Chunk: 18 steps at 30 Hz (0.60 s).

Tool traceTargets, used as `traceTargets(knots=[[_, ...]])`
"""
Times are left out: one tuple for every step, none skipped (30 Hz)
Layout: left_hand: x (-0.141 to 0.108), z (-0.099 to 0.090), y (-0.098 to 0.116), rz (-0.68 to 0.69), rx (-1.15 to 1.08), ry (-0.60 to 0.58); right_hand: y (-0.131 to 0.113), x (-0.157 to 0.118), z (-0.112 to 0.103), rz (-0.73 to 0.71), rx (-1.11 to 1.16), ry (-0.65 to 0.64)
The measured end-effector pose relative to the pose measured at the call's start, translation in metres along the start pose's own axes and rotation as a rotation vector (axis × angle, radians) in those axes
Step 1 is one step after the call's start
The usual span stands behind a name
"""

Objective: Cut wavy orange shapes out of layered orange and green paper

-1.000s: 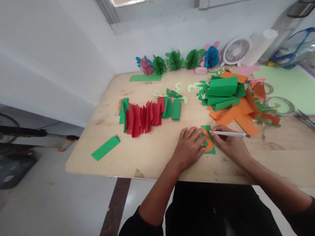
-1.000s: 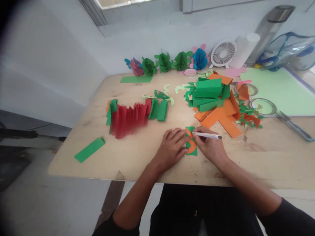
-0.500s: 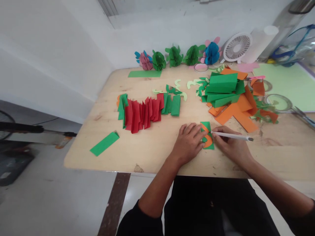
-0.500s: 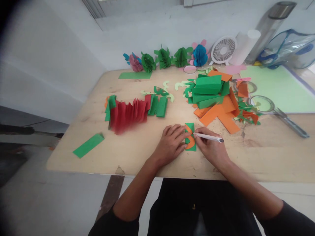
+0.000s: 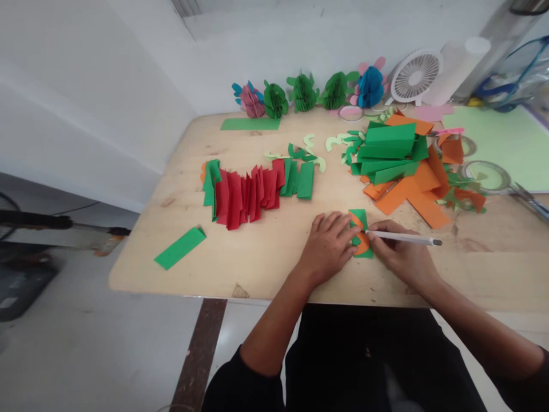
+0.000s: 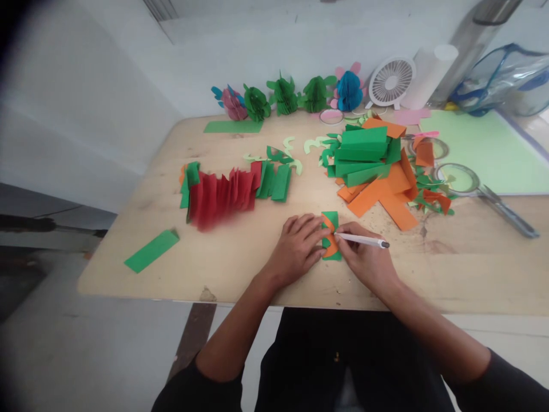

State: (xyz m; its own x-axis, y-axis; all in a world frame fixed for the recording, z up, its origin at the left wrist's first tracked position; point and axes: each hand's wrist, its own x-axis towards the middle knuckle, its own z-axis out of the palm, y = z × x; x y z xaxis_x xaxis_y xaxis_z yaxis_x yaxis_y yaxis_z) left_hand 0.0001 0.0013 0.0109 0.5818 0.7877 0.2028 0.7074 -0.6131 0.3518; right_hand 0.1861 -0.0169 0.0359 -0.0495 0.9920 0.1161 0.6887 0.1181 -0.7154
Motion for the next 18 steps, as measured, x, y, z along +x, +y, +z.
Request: traceTargets(knots=[[0.0, 0.0004, -0.0001, -0.001, 0.0, 0.001, 0.0006, 0.0, 0.0004, -0.002, 0.003, 0.002], [-0.0001, 0.0007, -0.0002, -0.002, 0.0, 0.002, 0.0012, 0.0, 0.0008, -0.005, 0.007, 0.004], [-0.0002, 0.001, -0.0002, -0.001, -0.001, 0.002, 0.0018, 0.0, 0.0011, -0.007, 0.011, 0.004], [-0.0003, 0.0012, -0.0003, -0.002, -0.002, 0.002, 0.0022, 0.0, 0.0013, -0.007, 0.016, 0.003], [-0.0005, 0.0014, -0.0003, -0.002, -0.004, 0.002, 0.0026, 0.0, 0.0014, -0.003, 0.022, 0.002], [-0.0006, 0.0014, -0.0003, -0.003, -0.006, 0.0, 0.003, -0.0001, 0.0013, 0.007, 0.031, -0.001], [-0.0008, 0.0013, -0.0003, -0.003, -0.008, -0.001, 0.0034, -0.0002, 0.001, 0.02, 0.04, 0.002], [-0.0009, 0.0012, -0.0003, -0.004, -0.01, -0.002, 0.004, -0.0003, 0.0005, 0.034, 0.049, 0.011], [-0.001, 0.001, -0.0003, -0.004, -0.012, -0.002, 0.0046, -0.0006, -0.0001, 0.048, 0.056, 0.027], [-0.0011, 0.0009, -0.0003, -0.003, -0.014, -0.003, 0.0053, -0.001, -0.0007, 0.059, 0.061, 0.045], [-0.0012, 0.0006, -0.0002, -0.002, -0.016, -0.003, 0.0059, -0.0016, -0.0013, 0.066, 0.066, 0.06], [-0.0012, 0.0004, -0.0002, -0.002, -0.018, -0.003, 0.0064, -0.0021, -0.0018, 0.069, 0.071, 0.069], [-0.0011, 0.0002, -0.0001, -0.004, -0.019, -0.004, 0.0067, -0.0027, -0.0021, 0.072, 0.078, 0.07], [-0.0011, -0.0001, -0.0001, -0.006, -0.02, -0.005, 0.0067, -0.0033, -0.0022, 0.074, 0.086, 0.06], [-0.001, -0.0003, 0.0, -0.008, -0.02, -0.006, 0.0065, -0.0038, -0.0021, 0.075, 0.096, 0.046], [-0.001, -0.0004, 0.0001, -0.009, -0.02, -0.008, 0.0061, -0.0043, -0.0018, 0.076, 0.108, 0.032], [-0.0009, -0.0006, 0.0001, -0.009, -0.019, -0.01, 0.0056, -0.0046, -0.0013, 0.077, 0.12, 0.02], [-0.0009, -0.0006, 0.0002, -0.009, -0.018, -0.012, 0.0051, -0.0048, -0.0007, 0.079, 0.13, 0.013]])
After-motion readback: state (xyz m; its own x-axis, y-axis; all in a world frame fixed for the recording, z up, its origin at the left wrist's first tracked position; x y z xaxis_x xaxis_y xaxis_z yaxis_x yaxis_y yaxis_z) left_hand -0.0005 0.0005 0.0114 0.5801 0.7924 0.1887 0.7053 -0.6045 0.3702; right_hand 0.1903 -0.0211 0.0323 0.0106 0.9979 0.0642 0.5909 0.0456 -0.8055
